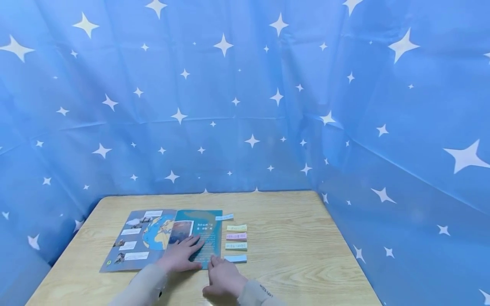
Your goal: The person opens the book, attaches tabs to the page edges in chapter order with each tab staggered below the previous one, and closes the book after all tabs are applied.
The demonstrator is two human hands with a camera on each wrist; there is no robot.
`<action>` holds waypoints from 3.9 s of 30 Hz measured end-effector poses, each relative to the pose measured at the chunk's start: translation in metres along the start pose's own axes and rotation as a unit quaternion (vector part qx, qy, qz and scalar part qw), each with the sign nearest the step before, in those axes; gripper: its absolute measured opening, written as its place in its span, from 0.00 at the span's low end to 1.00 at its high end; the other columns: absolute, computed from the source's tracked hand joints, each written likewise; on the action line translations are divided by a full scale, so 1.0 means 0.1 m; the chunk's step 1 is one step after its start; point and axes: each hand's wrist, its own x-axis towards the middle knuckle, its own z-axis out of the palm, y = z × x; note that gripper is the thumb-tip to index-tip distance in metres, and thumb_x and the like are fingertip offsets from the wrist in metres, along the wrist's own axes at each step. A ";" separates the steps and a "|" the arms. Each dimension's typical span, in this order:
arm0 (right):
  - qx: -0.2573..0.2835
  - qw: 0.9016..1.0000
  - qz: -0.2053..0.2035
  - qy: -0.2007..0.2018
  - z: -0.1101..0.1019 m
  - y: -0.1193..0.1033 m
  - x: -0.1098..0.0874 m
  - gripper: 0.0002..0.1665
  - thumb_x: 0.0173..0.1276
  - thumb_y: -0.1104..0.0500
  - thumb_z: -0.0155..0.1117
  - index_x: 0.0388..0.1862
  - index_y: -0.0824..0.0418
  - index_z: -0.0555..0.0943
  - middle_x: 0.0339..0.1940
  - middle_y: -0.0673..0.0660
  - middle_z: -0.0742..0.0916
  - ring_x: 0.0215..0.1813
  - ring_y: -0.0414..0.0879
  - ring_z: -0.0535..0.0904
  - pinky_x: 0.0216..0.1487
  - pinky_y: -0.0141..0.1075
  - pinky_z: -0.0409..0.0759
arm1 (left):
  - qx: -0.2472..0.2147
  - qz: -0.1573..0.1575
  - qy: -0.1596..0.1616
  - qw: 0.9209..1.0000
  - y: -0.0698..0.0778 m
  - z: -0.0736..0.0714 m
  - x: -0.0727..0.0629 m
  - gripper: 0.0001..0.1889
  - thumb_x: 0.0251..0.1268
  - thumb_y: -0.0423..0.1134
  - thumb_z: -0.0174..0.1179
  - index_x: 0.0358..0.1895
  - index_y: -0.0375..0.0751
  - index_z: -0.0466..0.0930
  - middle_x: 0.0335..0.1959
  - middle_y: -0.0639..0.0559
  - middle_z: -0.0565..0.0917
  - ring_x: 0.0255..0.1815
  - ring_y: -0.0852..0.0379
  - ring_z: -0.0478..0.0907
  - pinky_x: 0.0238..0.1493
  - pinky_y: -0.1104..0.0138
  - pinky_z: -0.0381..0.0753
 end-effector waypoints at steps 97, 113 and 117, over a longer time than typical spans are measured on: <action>0.152 0.987 0.002 0.049 0.00 0.39 -0.30 0.25 0.64 0.42 0.65 0.55 0.55 0.83 0.61 0.59 0.80 0.63 0.52 0.75 0.62 0.45 0.73 | -0.143 0.014 0.089 0.986 -0.48 0.06 -0.24 0.34 0.40 0.61 0.75 0.51 0.47 0.82 0.60 0.47 0.76 0.65 0.41 0.67 0.66 0.41 0.59; 0.132 0.990 -0.009 0.055 0.03 0.41 -0.26 0.27 0.64 0.42 0.65 0.56 0.56 0.82 0.62 0.61 0.80 0.63 0.53 0.74 0.63 0.46 0.72 | -0.132 0.015 0.094 0.987 -0.51 0.06 -0.22 0.35 0.40 0.64 0.74 0.52 0.49 0.81 0.58 0.49 0.77 0.63 0.43 0.69 0.64 0.41 0.60; 0.128 0.990 -0.011 0.062 0.04 0.41 -0.26 0.27 0.64 0.42 0.64 0.56 0.57 0.82 0.62 0.61 0.80 0.63 0.54 0.75 0.63 0.47 0.72 | -0.148 0.018 0.096 0.984 -0.52 0.06 -0.24 0.34 0.44 0.62 0.73 0.54 0.46 0.82 0.58 0.48 0.79 0.62 0.43 0.71 0.65 0.44 0.63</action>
